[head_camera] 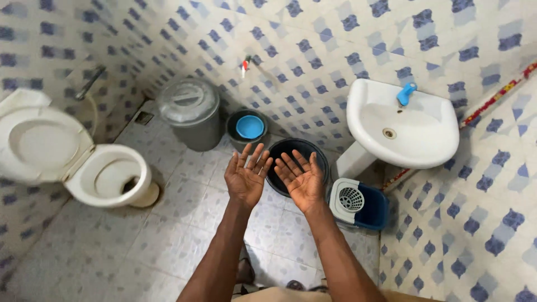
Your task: Preparing a mop bucket with water and assembling a mop handle to clean the floor.
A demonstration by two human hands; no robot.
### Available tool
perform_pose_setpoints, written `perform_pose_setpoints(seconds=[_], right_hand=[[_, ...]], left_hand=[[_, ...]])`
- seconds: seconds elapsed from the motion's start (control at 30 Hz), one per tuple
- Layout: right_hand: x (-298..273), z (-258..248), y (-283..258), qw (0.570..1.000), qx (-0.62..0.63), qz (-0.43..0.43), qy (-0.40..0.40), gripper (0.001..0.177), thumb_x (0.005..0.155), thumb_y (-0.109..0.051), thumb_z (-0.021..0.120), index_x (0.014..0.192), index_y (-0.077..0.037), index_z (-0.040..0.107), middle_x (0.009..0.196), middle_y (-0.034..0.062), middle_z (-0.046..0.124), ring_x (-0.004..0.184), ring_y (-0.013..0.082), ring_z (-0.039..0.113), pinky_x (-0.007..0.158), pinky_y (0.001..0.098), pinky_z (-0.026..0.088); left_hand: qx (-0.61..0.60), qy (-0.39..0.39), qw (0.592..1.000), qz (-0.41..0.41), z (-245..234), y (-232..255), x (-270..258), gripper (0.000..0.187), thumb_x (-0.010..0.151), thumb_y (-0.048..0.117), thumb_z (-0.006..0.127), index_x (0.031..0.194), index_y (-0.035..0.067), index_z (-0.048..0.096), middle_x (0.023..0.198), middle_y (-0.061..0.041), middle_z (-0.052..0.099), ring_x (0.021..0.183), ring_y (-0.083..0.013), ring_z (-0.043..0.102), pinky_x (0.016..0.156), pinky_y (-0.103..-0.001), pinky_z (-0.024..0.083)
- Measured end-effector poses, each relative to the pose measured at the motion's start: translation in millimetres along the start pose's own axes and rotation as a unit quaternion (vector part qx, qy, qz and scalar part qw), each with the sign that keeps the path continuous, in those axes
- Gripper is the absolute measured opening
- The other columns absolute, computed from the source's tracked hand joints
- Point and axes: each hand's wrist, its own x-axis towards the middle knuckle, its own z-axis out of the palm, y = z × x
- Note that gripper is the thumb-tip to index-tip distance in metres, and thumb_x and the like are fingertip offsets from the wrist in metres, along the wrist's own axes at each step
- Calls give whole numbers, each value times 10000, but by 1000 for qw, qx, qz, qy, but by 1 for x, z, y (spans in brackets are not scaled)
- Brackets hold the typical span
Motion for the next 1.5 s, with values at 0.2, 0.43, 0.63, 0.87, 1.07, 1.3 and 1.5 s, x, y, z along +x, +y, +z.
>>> perform_pose_setpoints(seconds=[0.2, 0.43, 0.63, 0.87, 1.07, 1.3, 1.5], right_hand=[[42, 23, 5, 998, 20, -52, 21, 605, 969, -515, 582, 1328, -28, 563, 1378, 263, 603, 1231, 408, 635, 1071, 545, 518], [64, 29, 3, 990, 12, -113, 78, 650, 972, -533, 583, 1372, -22, 543, 1398, 256, 590, 1238, 395, 633, 1072, 538, 531], [62, 20, -14, 984, 40, -144, 92, 634, 963, -525, 594, 1351, -25, 551, 1386, 260, 603, 1238, 404, 635, 1060, 543, 534], [43, -17, -47, 975, 52, -176, 127, 624, 968, -514, 592, 1358, -29, 547, 1343, 247, 623, 1203, 391, 651, 1044, 544, 543], [44, -103, -102, 972, 72, -171, 148, 612, 962, -515, 586, 1360, -53, 530, 1323, 227, 634, 1159, 393, 658, 1000, 544, 546], [49, -253, -169, 971, 18, -114, 208, 575, 991, -473, 582, 1379, -51, 527, 1332, 206, 614, 1131, 391, 654, 986, 547, 544], [56, -432, -197, 961, -70, -6, 266, 528, 969, -422, 575, 1353, -60, 567, 1331, 213, 648, 1138, 401, 674, 976, 538, 573]], left_hand=[[-1, -21, 997, -75, 9, 23, 69, 639, 988, 461, 563, 1494, 85, 455, 1451, -194, 575, 1280, -349, 584, 1128, -507, 462], [16, -37, 989, -142, 12, 27, 120, 648, 995, 457, 565, 1503, 75, 440, 1441, -205, 582, 1283, -356, 590, 1138, -513, 462], [51, -34, 980, -192, 27, 1, 133, 628, 995, 457, 548, 1484, 72, 467, 1430, -202, 595, 1275, -356, 593, 1119, -509, 473], [76, -46, 964, -252, 36, -53, 137, 606, 997, 439, 556, 1456, 48, 499, 1442, -209, 584, 1295, -365, 585, 1128, -510, 475], [63, -39, 951, -300, 38, -122, 146, 595, 997, 427, 565, 1434, 29, 498, 1437, -240, 575, 1300, -383, 581, 1138, -497, 466], [157, -29, 931, -328, 49, -217, 166, 626, 987, 418, 557, 1461, 19, 463, 1406, -243, 589, 1287, -383, 581, 1118, -501, 469], [166, -8, 917, -363, -33, -327, 232, 636, 981, 397, 572, 1460, -1, 441, 1385, -249, 599, 1259, -374, 604, 1112, -474, 481]])
